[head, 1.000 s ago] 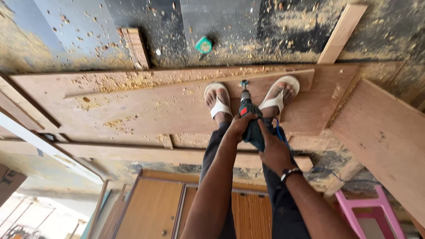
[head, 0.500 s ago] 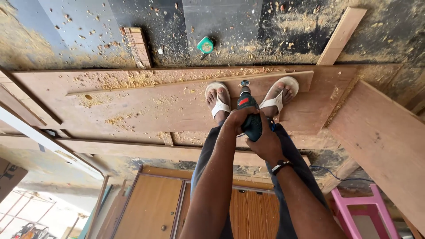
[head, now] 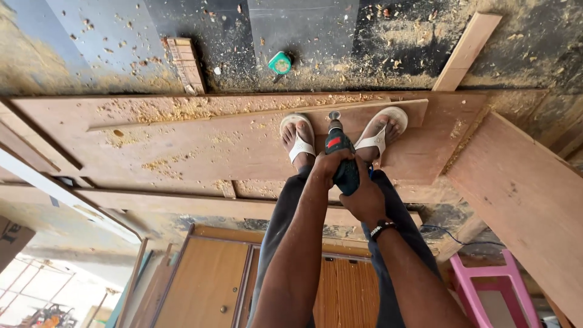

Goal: Drilling holes into plywood panels using an electric drill for furniture manufacturing.

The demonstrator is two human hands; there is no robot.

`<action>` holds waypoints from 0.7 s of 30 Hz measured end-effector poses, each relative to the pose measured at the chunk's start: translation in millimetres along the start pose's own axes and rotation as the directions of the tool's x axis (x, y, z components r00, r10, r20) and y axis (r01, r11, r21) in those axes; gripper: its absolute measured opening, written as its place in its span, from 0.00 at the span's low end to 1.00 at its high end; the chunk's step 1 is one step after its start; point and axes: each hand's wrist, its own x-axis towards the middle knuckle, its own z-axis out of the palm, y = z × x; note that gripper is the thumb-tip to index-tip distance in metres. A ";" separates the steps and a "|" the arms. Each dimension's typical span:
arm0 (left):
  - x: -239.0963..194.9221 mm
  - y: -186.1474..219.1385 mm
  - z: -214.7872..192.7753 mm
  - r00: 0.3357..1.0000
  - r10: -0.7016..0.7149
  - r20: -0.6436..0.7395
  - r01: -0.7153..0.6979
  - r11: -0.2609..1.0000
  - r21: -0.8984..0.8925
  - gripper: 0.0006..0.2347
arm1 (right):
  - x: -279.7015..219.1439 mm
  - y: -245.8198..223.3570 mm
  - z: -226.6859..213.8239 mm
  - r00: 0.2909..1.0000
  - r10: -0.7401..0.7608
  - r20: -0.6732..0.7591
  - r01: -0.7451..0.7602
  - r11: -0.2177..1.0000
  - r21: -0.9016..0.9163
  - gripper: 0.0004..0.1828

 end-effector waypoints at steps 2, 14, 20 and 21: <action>7.0 -2.7 -4.4 0.995 0.068 0.073 -0.069 0.998 0.010 0.25 | -3.2 -10.0 -4.6 0.998 0.066 0.010 -0.066 0.998 -0.023 0.64; 22.7 -45.4 -21.4 0.854 0.040 0.519 0.228 0.868 -0.442 0.20 | 6.7 -26.7 -40.8 0.969 -0.095 0.229 0.208 0.814 -0.543 0.55; 101.3 -102.5 4.2 0.965 0.113 0.238 -0.049 0.965 -0.259 0.20 | 14.8 31.2 -53.1 0.936 -0.313 0.162 0.352 0.800 -0.486 0.57; 78.5 -135.7 -4.2 0.975 0.065 0.212 -0.001 0.957 -0.289 0.20 | -18.1 35.1 -45.9 0.931 -0.287 0.227 0.363 0.795 -0.486 0.57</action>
